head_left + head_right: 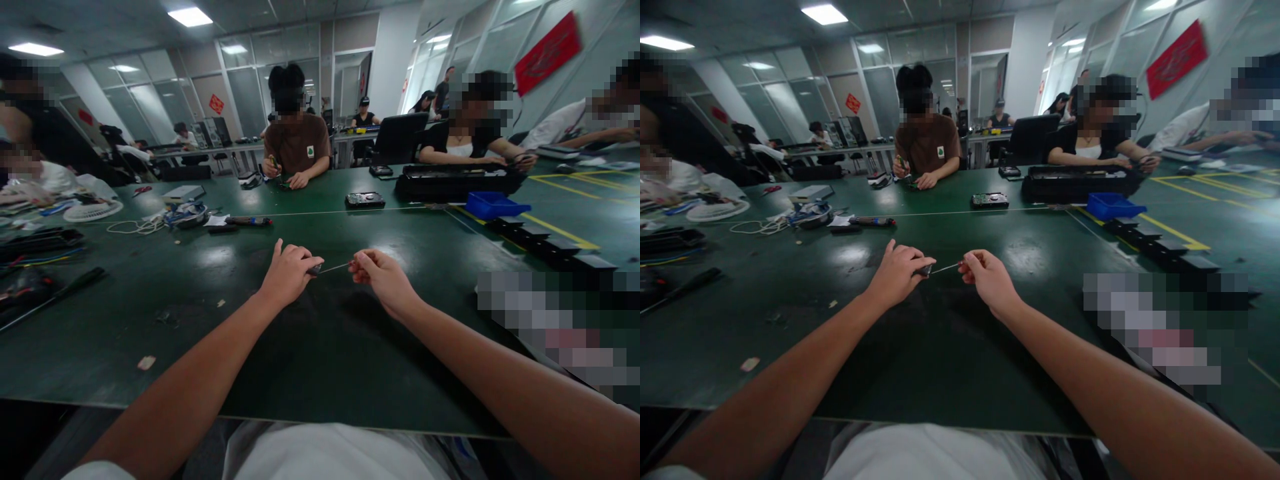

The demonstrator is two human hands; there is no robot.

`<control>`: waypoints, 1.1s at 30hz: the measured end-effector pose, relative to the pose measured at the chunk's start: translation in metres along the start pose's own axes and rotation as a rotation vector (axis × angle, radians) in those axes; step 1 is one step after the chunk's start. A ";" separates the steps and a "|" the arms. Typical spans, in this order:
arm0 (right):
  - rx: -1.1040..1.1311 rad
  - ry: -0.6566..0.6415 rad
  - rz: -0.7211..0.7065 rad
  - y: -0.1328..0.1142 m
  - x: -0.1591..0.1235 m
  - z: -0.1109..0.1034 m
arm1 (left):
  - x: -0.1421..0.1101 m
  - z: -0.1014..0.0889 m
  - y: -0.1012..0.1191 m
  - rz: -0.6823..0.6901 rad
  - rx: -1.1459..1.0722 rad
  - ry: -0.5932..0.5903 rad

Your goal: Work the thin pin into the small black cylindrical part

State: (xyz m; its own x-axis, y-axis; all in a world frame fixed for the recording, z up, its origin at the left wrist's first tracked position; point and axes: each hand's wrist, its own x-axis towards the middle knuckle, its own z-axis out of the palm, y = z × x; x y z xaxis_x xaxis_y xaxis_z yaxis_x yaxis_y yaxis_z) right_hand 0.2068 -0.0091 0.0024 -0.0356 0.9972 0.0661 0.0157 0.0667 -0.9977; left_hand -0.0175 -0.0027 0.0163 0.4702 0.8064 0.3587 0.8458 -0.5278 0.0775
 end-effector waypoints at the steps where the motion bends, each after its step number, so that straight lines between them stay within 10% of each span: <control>1: 0.000 0.006 0.002 0.000 0.000 0.000 | 0.000 0.000 0.000 0.000 0.008 -0.004; 33: -0.011 0.056 -0.082 -0.011 -0.006 -0.001 | 0.001 0.003 0.003 -0.053 -0.340 -0.072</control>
State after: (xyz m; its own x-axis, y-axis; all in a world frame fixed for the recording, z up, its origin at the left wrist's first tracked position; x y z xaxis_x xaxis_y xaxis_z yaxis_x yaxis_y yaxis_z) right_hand 0.2076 -0.0156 0.0126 0.0188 0.9887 0.1487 0.0262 0.1482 -0.9886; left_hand -0.0140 -0.0030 0.0138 0.4546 0.8455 0.2800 0.7432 -0.5334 0.4039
